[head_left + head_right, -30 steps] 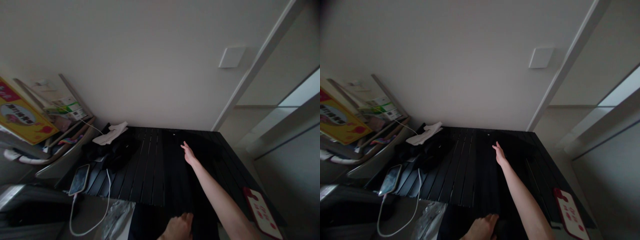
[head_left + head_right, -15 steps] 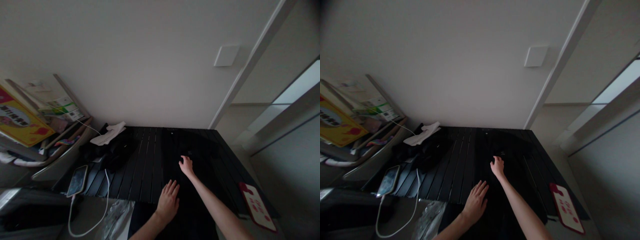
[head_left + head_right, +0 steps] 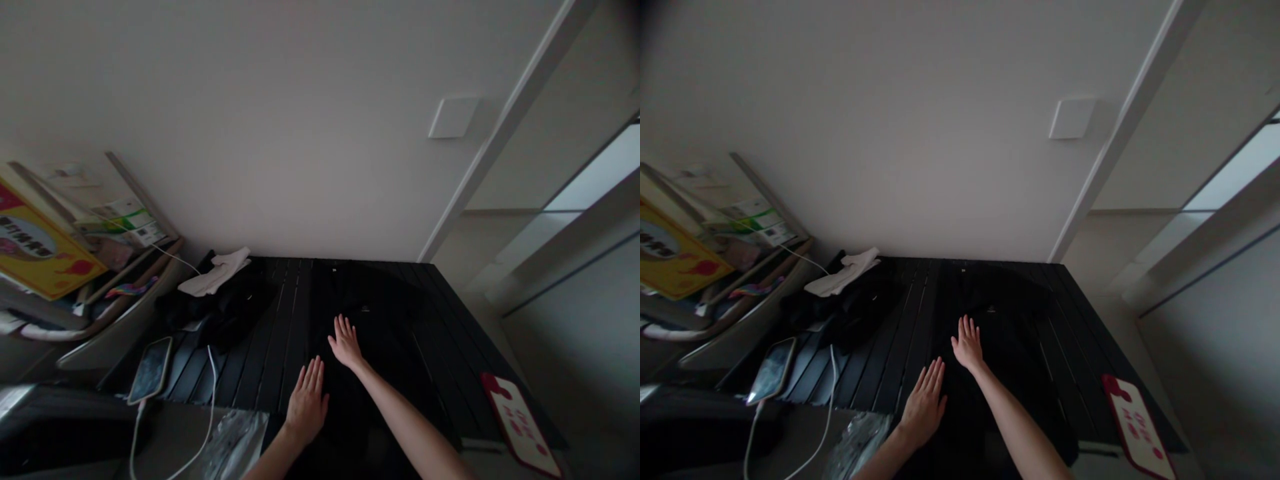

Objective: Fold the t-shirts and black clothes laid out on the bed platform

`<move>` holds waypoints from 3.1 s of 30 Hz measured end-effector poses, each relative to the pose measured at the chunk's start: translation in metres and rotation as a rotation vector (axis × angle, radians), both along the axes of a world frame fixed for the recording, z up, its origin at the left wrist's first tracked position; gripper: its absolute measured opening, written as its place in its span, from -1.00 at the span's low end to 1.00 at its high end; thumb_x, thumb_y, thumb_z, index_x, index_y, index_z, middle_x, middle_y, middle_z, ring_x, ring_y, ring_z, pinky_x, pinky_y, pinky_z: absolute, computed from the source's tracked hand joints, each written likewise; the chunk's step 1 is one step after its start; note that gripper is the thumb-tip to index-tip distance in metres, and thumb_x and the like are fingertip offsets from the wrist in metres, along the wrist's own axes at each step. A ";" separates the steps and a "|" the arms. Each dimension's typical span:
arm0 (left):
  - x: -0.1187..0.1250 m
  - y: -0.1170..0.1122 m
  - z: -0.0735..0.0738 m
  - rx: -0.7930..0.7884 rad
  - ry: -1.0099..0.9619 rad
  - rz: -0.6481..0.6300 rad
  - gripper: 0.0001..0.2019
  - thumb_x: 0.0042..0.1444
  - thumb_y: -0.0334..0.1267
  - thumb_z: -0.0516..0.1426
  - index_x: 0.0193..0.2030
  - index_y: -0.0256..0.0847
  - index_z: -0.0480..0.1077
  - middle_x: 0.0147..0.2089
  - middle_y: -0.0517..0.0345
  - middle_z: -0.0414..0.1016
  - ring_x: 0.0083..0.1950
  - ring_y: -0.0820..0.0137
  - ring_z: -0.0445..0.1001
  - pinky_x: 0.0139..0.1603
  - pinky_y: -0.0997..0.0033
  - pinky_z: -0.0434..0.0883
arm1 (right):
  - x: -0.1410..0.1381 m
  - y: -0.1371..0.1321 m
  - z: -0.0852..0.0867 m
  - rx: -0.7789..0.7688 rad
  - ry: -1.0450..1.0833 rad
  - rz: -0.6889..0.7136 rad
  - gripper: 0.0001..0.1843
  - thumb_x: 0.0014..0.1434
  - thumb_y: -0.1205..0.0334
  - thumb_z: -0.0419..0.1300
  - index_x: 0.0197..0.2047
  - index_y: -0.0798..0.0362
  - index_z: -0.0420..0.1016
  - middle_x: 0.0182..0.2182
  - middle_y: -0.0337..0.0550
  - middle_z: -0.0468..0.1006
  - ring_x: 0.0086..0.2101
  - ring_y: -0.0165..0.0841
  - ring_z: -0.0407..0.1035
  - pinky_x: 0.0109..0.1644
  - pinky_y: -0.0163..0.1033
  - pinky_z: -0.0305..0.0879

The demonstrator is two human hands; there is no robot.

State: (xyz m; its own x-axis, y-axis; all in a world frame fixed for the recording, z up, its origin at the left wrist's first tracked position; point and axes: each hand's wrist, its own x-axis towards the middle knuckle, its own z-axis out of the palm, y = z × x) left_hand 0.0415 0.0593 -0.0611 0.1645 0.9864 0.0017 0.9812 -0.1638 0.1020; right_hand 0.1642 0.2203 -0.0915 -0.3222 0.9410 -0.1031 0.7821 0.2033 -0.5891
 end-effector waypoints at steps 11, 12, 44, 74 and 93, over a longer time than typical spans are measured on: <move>-0.039 0.007 0.020 -0.019 -0.009 0.077 -0.44 0.18 -0.41 -0.13 0.35 -0.28 0.07 0.43 0.06 0.00 0.44 0.27 -0.07 0.41 -0.02 -0.02 | 0.045 0.063 0.028 0.052 0.048 -0.481 -0.48 0.24 0.11 -0.04 0.24 0.04 0.23 0.38 0.15 -0.16 0.29 0.03 -0.07 0.27 0.21 -0.12; -0.034 0.011 0.020 0.002 -0.027 0.087 -0.46 0.22 -0.38 -0.14 0.36 -0.27 0.05 0.43 0.05 -0.01 0.44 0.28 -0.08 0.40 0.01 0.01 | 0.057 0.069 0.029 0.047 0.031 -0.576 -0.44 0.24 0.09 -0.04 0.29 0.02 0.15 0.39 0.17 -0.29 0.30 0.10 -0.16 0.26 0.30 -0.19; -0.009 0.029 -0.001 0.019 -0.112 0.075 -0.34 0.26 -0.18 -0.03 0.43 0.05 -0.26 0.48 0.23 -0.28 0.45 0.13 -0.16 0.38 -0.10 0.07 | -0.079 0.097 0.037 -0.005 0.099 0.007 -0.36 0.08 0.33 0.08 0.26 -0.02 0.25 0.41 -0.26 -0.22 0.25 -0.03 0.07 0.26 0.00 0.08; -0.017 -0.014 -0.014 0.146 -0.068 0.017 -0.41 0.23 -0.30 -0.05 0.40 -0.13 -0.04 0.45 0.10 -0.08 0.44 0.19 -0.08 0.36 -0.05 0.10 | 0.046 -0.123 0.117 -0.076 -0.524 0.096 -0.45 0.18 0.55 -0.11 0.21 0.17 0.28 -0.16 0.14 0.59 -0.16 -0.18 0.52 -0.14 -0.19 0.38; -0.098 -0.071 -0.017 0.076 0.085 -0.241 -0.07 -0.12 -0.66 -0.10 0.43 -0.09 -0.24 0.47 0.21 -0.20 0.45 0.37 -0.14 0.40 0.15 -0.03 | 0.108 -0.163 0.058 0.269 -0.285 0.559 -0.02 -0.09 0.58 -0.04 0.39 -0.16 -0.08 0.38 -0.23 -0.03 0.30 -0.24 -0.03 0.33 -0.07 0.02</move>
